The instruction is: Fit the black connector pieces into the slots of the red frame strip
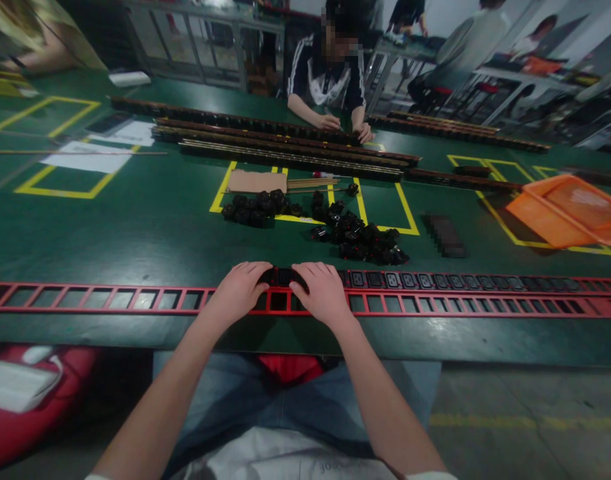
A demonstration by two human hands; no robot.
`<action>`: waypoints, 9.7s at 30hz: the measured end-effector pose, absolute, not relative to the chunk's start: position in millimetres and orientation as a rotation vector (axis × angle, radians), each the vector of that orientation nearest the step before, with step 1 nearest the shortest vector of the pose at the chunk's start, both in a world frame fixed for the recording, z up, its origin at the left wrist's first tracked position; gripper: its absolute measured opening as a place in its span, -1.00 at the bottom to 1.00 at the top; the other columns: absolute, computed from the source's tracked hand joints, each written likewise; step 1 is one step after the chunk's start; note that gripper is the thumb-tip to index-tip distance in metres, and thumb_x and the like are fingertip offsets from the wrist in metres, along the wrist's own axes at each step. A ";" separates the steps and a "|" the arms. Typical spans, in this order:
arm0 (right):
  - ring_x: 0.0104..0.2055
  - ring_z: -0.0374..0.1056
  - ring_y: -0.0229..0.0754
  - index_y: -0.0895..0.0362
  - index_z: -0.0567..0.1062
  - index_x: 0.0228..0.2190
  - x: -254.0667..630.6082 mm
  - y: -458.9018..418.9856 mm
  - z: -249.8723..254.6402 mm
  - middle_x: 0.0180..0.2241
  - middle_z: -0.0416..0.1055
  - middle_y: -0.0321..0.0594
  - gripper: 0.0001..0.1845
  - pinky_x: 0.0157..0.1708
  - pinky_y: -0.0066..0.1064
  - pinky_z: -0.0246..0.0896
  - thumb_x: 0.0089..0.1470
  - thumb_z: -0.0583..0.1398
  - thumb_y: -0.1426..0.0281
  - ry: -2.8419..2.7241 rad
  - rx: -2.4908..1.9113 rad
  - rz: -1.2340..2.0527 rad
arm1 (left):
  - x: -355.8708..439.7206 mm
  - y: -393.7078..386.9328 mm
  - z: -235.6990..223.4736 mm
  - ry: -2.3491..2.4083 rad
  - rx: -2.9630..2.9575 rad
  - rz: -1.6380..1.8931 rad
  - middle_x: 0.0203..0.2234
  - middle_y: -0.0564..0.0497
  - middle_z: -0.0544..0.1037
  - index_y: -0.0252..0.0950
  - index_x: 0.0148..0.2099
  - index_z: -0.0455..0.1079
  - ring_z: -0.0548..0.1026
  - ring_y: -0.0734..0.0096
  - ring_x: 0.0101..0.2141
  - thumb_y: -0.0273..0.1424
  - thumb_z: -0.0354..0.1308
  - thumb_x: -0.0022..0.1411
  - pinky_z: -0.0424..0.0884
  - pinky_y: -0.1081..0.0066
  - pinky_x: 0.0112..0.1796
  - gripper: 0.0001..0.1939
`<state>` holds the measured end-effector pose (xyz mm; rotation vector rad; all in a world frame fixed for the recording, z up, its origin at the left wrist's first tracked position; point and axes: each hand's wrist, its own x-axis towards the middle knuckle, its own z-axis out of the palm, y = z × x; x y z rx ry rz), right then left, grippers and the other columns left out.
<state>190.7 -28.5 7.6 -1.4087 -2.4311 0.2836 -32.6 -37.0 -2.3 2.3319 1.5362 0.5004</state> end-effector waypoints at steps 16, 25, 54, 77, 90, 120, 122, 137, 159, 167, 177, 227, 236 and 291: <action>0.07 0.29 -0.04 0.08 0.43 0.08 190.6 -29.4 7.0 0.04 0.46 -0.14 -0.62 0.08 -0.17 0.07 0.27 0.13 0.25 -2.423 -1.412 0.283 | -28.8 -30.2 16.3 1.635 2.164 0.270 -0.01 -0.12 0.57 -0.29 0.12 0.37 0.51 0.15 0.02 -0.47 0.13 0.25 0.40 0.19 0.06 -0.62; 0.07 0.29 -0.03 0.09 0.43 0.08 190.5 -29.1 7.3 0.04 0.46 -0.11 -0.61 0.07 -0.17 0.08 0.28 0.12 0.25 -2.431 -1.414 0.274 | -32.9 -27.4 12.8 1.607 2.162 0.284 0.07 -0.09 0.53 -0.26 0.16 0.36 0.47 0.19 0.08 -0.46 0.12 0.26 0.36 0.21 0.11 -0.59; 0.04 0.30 -0.05 0.09 0.43 0.06 190.5 -30.1 5.8 0.02 0.47 -0.13 -0.63 0.06 -0.18 0.09 0.25 0.15 0.28 -2.411 -1.388 0.267 | -12.1 -23.3 38.6 1.679 2.437 0.068 -0.20 -0.11 0.48 -0.30 -0.08 0.50 0.42 0.13 -0.14 -0.43 0.24 0.19 0.39 0.20 -0.08 -0.78; 0.08 0.25 0.07 0.18 0.38 0.12 191.3 -33.4 5.5 0.06 0.41 0.00 -0.52 0.16 -0.01 0.05 0.15 0.17 0.38 -2.465 -1.448 0.376 | 21.2 5.1 37.7 1.655 2.226 0.082 -0.29 -0.08 0.54 -0.25 -0.27 0.43 0.49 0.19 -0.19 -0.24 -0.14 0.43 0.39 0.20 -0.16 -0.63; 0.01 0.24 0.05 0.20 0.40 0.01 190.4 -25.5 12.0 -0.03 0.43 -0.03 -0.54 0.10 -0.06 0.04 0.04 0.20 0.37 -2.382 -1.529 0.581 | 58.0 23.0 22.3 1.824 2.072 -0.049 -0.36 -0.09 0.55 -0.27 -0.20 0.35 0.55 0.20 -0.28 -0.32 -0.27 0.48 0.40 0.33 -0.35 -0.62; -0.21 0.36 -0.15 0.11 0.44 -0.39 257.3 15.8 12.4 -0.34 0.48 -0.20 -0.70 -0.23 -0.37 0.11 0.35 0.01 0.37 -2.464 -1.842 0.184 | 86.3 25.4 23.5 1.532 2.240 0.056 -0.29 -0.12 0.58 -0.27 -0.21 0.44 0.54 0.20 -0.22 -0.22 -0.13 0.41 0.39 0.31 -0.21 -0.64; -0.20 0.36 -0.15 0.12 0.45 -0.36 254.3 14.6 10.8 -0.32 0.48 -0.18 -0.68 -0.22 -0.36 0.10 0.36 -0.03 0.38 -2.508 -1.853 0.163 | 98.6 17.4 17.5 1.556 2.331 0.086 -0.26 -0.14 0.56 -0.29 -0.19 0.44 0.51 0.17 -0.17 -0.26 -0.11 0.41 0.40 0.27 -0.18 -0.67; -0.16 0.38 -0.08 0.14 0.45 -0.29 222.8 15.2 15.4 -0.27 0.51 -0.13 -0.69 -0.20 -0.30 0.17 0.37 -0.04 0.37 -2.574 -1.834 0.194 | 70.6 11.9 11.3 1.594 2.378 0.125 -0.28 -0.13 0.53 -0.31 -0.21 0.44 0.47 0.18 -0.18 -0.33 -0.18 0.44 0.34 0.22 -0.16 -0.63; -0.19 0.34 -0.14 0.12 0.45 -0.37 224.8 13.7 17.8 -0.32 0.47 -0.19 -0.71 -0.15 -0.34 0.16 0.34 0.00 0.40 -2.587 -1.686 0.204 | 34.6 4.3 17.6 1.803 2.298 0.083 -0.30 -0.13 0.56 -0.30 -0.23 0.40 0.49 0.15 -0.21 -0.39 -0.19 0.42 0.30 0.21 -0.18 -0.67; -0.19 0.36 -0.11 0.15 0.46 -0.31 199.1 13.9 16.7 -0.29 0.48 -0.14 -0.74 -0.17 -0.32 0.20 0.32 0.00 0.49 -2.629 -1.719 0.211 | 62.4 2.3 22.8 1.787 2.288 0.100 -0.26 -0.14 0.56 -0.30 -0.19 0.41 0.49 0.16 -0.17 -0.45 -0.15 0.39 0.31 0.24 -0.18 -0.72; -0.17 0.37 -0.14 0.15 0.47 -0.34 219.3 18.7 25.2 -0.30 0.49 -0.15 -0.70 -0.15 -0.35 0.21 0.34 -0.01 0.43 -2.660 -1.691 0.203 | 31.5 0.0 13.5 1.823 2.324 0.093 -0.29 -0.13 0.54 -0.29 -0.20 0.39 0.47 0.15 -0.19 -0.41 -0.19 0.42 0.32 0.23 -0.18 -0.69; -0.17 0.42 -0.13 0.15 0.44 -0.29 179.9 26.6 15.0 -0.28 0.51 -0.15 -0.68 -0.19 -0.37 0.24 0.35 -0.08 0.46 -2.547 -1.826 0.378 | 61.5 1.3 14.1 1.923 2.176 0.135 -0.26 -0.14 0.56 -0.33 -0.21 0.44 0.45 0.11 -0.16 -0.52 -0.08 0.32 0.24 0.18 -0.17 -0.75; -0.21 0.42 -0.13 0.17 0.46 -0.31 180.3 20.5 14.1 -0.31 0.51 -0.13 -0.73 -0.25 -0.39 0.25 0.32 -0.01 0.46 -2.614 -1.746 0.234 | 31.1 -2.2 9.3 1.936 2.228 0.140 -0.27 -0.12 0.53 -0.32 -0.20 0.43 0.43 0.12 -0.18 -0.51 -0.13 0.33 0.25 0.17 -0.14 -0.72; -0.15 0.47 -0.07 0.21 0.53 -0.27 171.5 29.1 20.4 -0.23 0.53 -0.05 -0.70 -0.18 -0.32 0.30 0.18 0.02 0.64 -2.680 -1.776 0.414 | 51.2 4.1 5.7 1.886 2.203 0.081 -0.27 -0.07 0.55 -0.30 -0.21 0.46 0.47 0.20 -0.16 -0.56 -0.15 0.35 0.27 0.26 -0.15 -0.67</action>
